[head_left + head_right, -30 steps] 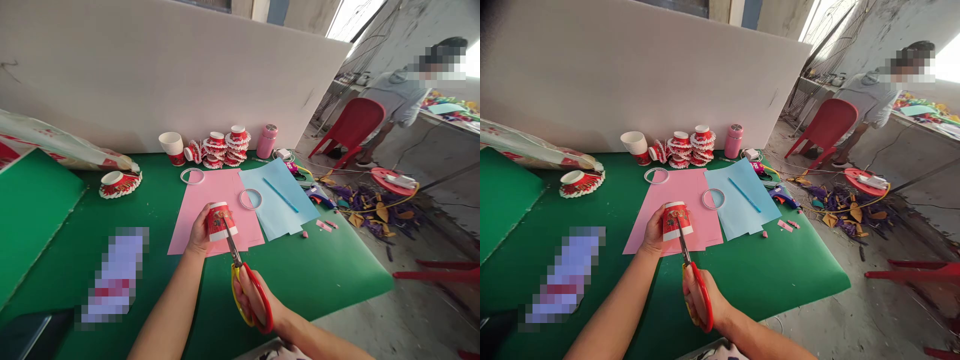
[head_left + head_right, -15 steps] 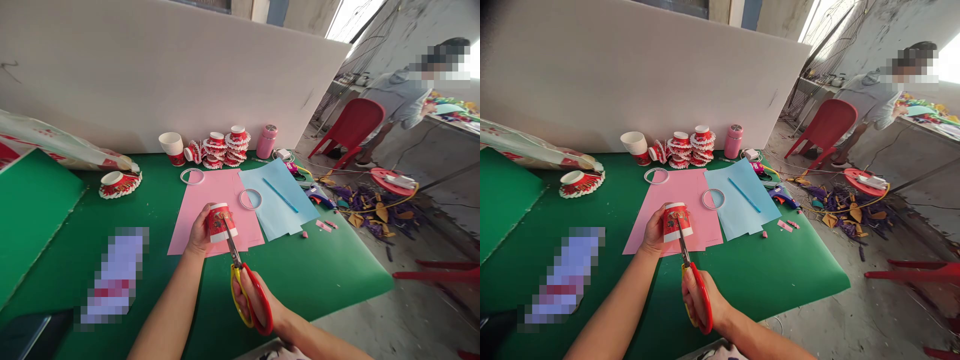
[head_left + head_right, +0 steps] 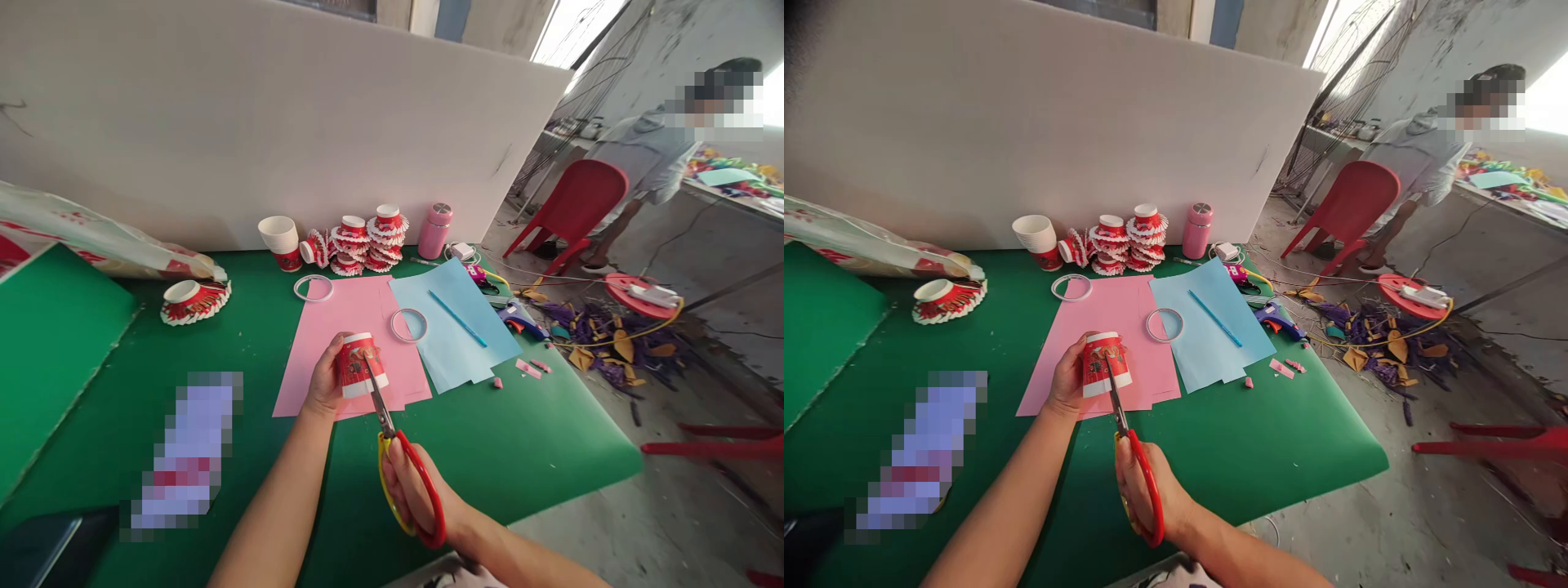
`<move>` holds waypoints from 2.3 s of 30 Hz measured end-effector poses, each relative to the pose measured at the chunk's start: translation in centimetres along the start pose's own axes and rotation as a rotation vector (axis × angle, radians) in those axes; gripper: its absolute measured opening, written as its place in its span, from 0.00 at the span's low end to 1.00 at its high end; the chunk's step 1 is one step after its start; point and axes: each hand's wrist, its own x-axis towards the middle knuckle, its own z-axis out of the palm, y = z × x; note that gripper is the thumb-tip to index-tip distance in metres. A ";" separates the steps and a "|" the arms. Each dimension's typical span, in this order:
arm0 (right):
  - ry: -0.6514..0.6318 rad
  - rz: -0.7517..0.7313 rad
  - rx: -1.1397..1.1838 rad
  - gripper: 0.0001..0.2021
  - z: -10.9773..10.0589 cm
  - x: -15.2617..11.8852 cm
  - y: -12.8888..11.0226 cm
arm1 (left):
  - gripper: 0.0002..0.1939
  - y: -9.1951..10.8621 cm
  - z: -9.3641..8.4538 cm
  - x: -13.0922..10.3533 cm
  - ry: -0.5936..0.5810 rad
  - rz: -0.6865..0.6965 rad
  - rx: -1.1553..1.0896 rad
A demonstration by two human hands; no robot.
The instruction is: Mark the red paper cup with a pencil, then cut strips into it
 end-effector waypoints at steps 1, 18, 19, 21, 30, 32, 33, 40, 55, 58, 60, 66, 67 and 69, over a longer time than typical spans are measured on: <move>0.007 0.002 -0.001 0.36 0.0 0.0 -0.1 | 0.07 0.0 0.0 0.0 0.002 0.000 0.001; 0.016 0.005 0.016 0.35 0.1 0.0 0.0 | 0.07 -0.1 0.1 0.0 0.020 -0.030 -0.013; 0.020 -0.003 0.003 0.36 0.1 0.1 0.1 | 0.07 -0.1 0.2 0.0 0.023 -0.035 -0.018; 0.029 -0.021 -0.017 0.36 0.0 0.2 0.2 | 0.11 -0.2 0.2 0.0 0.020 -0.043 -0.025; 0.028 -0.041 0.004 0.35 0.0 0.3 -0.1 | 0.21 -0.8 0.0 0.2 0.058 -0.011 0.051; 0.003 -0.012 0.027 0.36 0.0 0.3 -0.2 | 0.17 -0.8 -0.2 0.4 0.102 0.021 0.031; -0.019 0.002 0.037 0.36 0.0 0.3 -0.2 | 0.15 -0.9 -0.2 0.5 0.125 0.033 0.023; -0.109 0.043 -0.008 0.37 -0.3 -0.2 -0.6 | 0.08 -0.9 0.4 0.9 0.225 0.004 -0.081; 0.148 -0.344 -0.334 0.24 -6.8 -1.0 -2.2 | 0.12 -0.5 0.5 0.3 0.188 -0.082 -0.037; 0.237 -0.492 -0.375 0.22 -7.0 2.0 -4.0 | 0.13 -0.8 0.9 -0.2 0.184 -0.057 0.022; 0.316 -0.585 -0.390 0.21 -6.9 4.1 -4.9 | 0.12 -0.8 1.1 -0.5 0.189 -0.025 0.042; 0.429 -0.657 -0.353 0.19 -7.2 8.5 -4.5 | 0.13 -0.7 1.4 -0.5 0.229 -0.026 -0.013; 0.436 -0.660 -0.343 0.19 -7.4 8.7 -4.2 | 0.13 -0.7 1.4 -0.4 0.227 -0.026 -0.020; 0.431 -0.652 -0.319 0.18 -7.8 9.0 -3.6 | 0.13 -0.7 1.3 -0.2 0.226 -0.032 -0.042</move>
